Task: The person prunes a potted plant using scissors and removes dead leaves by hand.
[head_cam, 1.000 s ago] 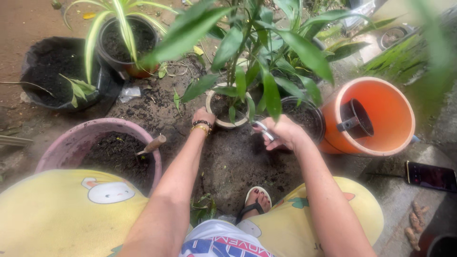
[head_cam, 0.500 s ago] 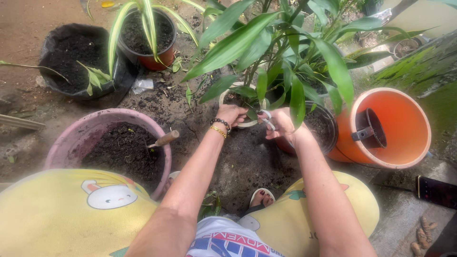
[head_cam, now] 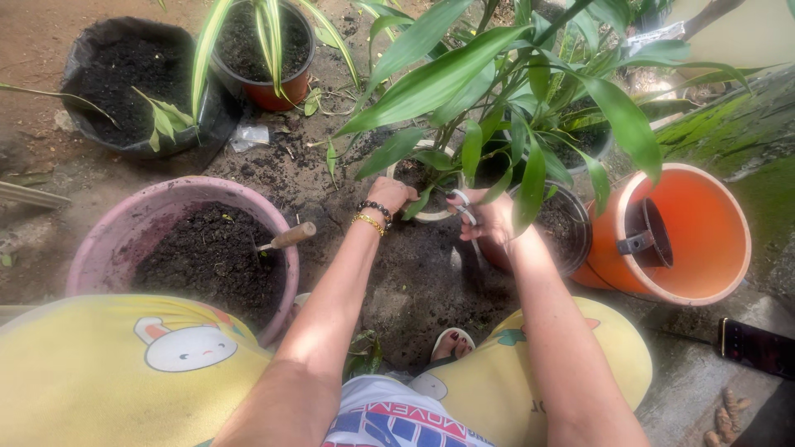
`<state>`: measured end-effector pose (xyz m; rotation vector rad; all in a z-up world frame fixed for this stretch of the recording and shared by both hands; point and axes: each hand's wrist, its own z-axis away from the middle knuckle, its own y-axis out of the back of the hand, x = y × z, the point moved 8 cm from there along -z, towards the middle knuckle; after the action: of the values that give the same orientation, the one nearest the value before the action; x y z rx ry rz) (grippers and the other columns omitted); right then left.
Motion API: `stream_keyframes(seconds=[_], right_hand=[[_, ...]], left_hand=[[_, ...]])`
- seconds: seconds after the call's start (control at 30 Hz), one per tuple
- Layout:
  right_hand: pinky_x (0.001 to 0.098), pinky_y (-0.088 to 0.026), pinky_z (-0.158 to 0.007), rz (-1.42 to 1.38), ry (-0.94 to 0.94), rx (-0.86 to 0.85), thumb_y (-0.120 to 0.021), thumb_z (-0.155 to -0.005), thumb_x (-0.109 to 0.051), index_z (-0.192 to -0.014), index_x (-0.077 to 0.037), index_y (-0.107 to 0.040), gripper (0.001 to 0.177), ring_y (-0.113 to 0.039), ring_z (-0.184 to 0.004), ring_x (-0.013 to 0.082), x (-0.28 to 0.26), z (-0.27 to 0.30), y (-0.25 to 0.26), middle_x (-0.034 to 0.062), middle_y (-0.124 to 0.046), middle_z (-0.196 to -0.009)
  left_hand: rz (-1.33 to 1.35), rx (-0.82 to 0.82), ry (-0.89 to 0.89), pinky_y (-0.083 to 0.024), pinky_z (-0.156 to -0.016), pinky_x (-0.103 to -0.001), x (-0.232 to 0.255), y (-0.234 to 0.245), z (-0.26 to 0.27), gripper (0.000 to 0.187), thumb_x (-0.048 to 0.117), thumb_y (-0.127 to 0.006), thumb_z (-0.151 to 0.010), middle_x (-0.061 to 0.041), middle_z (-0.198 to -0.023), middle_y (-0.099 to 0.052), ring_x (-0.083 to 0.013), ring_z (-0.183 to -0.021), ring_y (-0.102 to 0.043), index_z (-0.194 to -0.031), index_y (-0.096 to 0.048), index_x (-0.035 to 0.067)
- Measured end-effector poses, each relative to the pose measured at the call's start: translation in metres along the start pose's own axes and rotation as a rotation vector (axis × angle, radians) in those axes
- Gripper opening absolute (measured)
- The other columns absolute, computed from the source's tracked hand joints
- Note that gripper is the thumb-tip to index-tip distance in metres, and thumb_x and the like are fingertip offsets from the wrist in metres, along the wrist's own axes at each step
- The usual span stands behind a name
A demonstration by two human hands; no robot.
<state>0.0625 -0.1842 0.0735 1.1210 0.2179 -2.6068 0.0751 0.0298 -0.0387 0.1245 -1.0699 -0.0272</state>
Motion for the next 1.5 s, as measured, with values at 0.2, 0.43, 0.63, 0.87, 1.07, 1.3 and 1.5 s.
stream_keyframes(seconds=[0.2, 0.43, 0.63, 0.87, 1.07, 1.3, 1.5], right_hand=[[0.0325, -0.057, -0.047, 0.020, 0.001, 0.028, -0.082, -0.081, -0.018, -0.091, 0.000, -0.070, 0.024, -0.058, -0.051, 0.0165, -0.004, -0.003, -0.009, 0.0054, -0.059, -0.067], [0.0321, -0.059, -0.046, 0.039, -0.004, 0.013, -0.079, -0.083, -0.012, -0.089, 0.004, -0.070, 0.019, -0.061, -0.052, 0.0162, -0.018, 0.014, -0.012, 0.0050, -0.061, -0.067], [0.0351, -0.050, -0.048, 0.625, -0.067, 0.122, -0.073, -0.089, -0.033, -0.093, -0.002, -0.075, 0.032, -0.063, -0.053, 0.0190, -0.036, 0.052, -0.014, 0.0094, -0.068, -0.068], [0.0452, -0.057, -0.084, 1.324, -0.016, 0.270, -0.076, -0.077, -0.052, -0.101, -0.004, -0.080, 0.054, -0.072, -0.092, 0.0365, -0.071, 0.116, 0.022, 0.0228, -0.074, -0.099], [0.0521, -0.054, -0.088, 1.094, 0.041, 0.874, -0.071, -0.079, -0.044, -0.103, 0.002, -0.075, 0.052, -0.070, -0.098, 0.0445, -0.095, 0.196, 0.103, 0.0299, -0.072, -0.104], [0.0446, -0.055, -0.077, 0.537, 0.451, 1.003, -0.068, -0.087, -0.035, -0.100, -0.003, -0.077, 0.035, -0.071, -0.080, 0.0304, -0.108, 0.224, 0.114, 0.0207, -0.074, -0.089], [0.0401, -0.059, -0.065, -0.529, 0.612, 0.435, -0.081, -0.090, -0.027, -0.102, -0.004, -0.071, 0.028, -0.067, -0.070, 0.0220, -0.097, 0.191, 0.113, 0.0091, -0.066, -0.081]], left_hand=[[0.123, -0.026, 0.020, -0.055, -0.061, -0.029, -0.004, -0.004, -0.004, 0.010, 0.011, -0.081, -0.075, -0.008, -0.073, -0.077, -0.0150, -0.063, -0.070, -0.074, -0.078, 0.001], [-0.077, -0.057, 0.129, -0.050, -0.062, -0.028, -0.011, 0.001, -0.007, 0.019, 0.016, -0.082, -0.080, -0.010, -0.079, -0.078, -0.0149, -0.064, -0.066, -0.083, -0.078, -0.003], [-0.855, -0.140, 0.085, -0.052, -0.079, -0.038, -0.021, 0.040, -0.049, 0.035, 0.040, -0.079, -0.088, -0.012, -0.106, -0.073, -0.0200, -0.081, -0.064, -0.100, -0.075, 0.007], [-0.282, 0.627, 0.028, -0.055, -0.092, -0.043, 0.023, 0.161, -0.007, 0.054, 0.032, -0.088, -0.077, -0.021, -0.112, -0.072, -0.0341, -0.104, -0.070, -0.116, -0.067, 0.002], [0.054, 0.969, -0.359, -0.055, -0.096, -0.038, 0.073, 0.200, 0.027, 0.040, 0.010, -0.079, -0.083, -0.017, -0.118, -0.074, -0.0281, -0.107, -0.072, -0.120, -0.069, 0.001], [0.198, 0.640, -0.424, -0.063, -0.065, -0.033, 0.179, 0.164, 0.072, 0.009, 0.008, -0.068, -0.091, -0.010, -0.093, -0.078, -0.0168, -0.074, -0.076, -0.095, -0.073, 0.002], [0.243, 0.459, -0.521, -0.060, -0.058, -0.029, 0.188, 0.124, 0.095, 0.018, 0.007, -0.062, -0.103, -0.017, -0.081, -0.075, -0.0151, -0.061, -0.072, -0.094, -0.073, -0.003]])
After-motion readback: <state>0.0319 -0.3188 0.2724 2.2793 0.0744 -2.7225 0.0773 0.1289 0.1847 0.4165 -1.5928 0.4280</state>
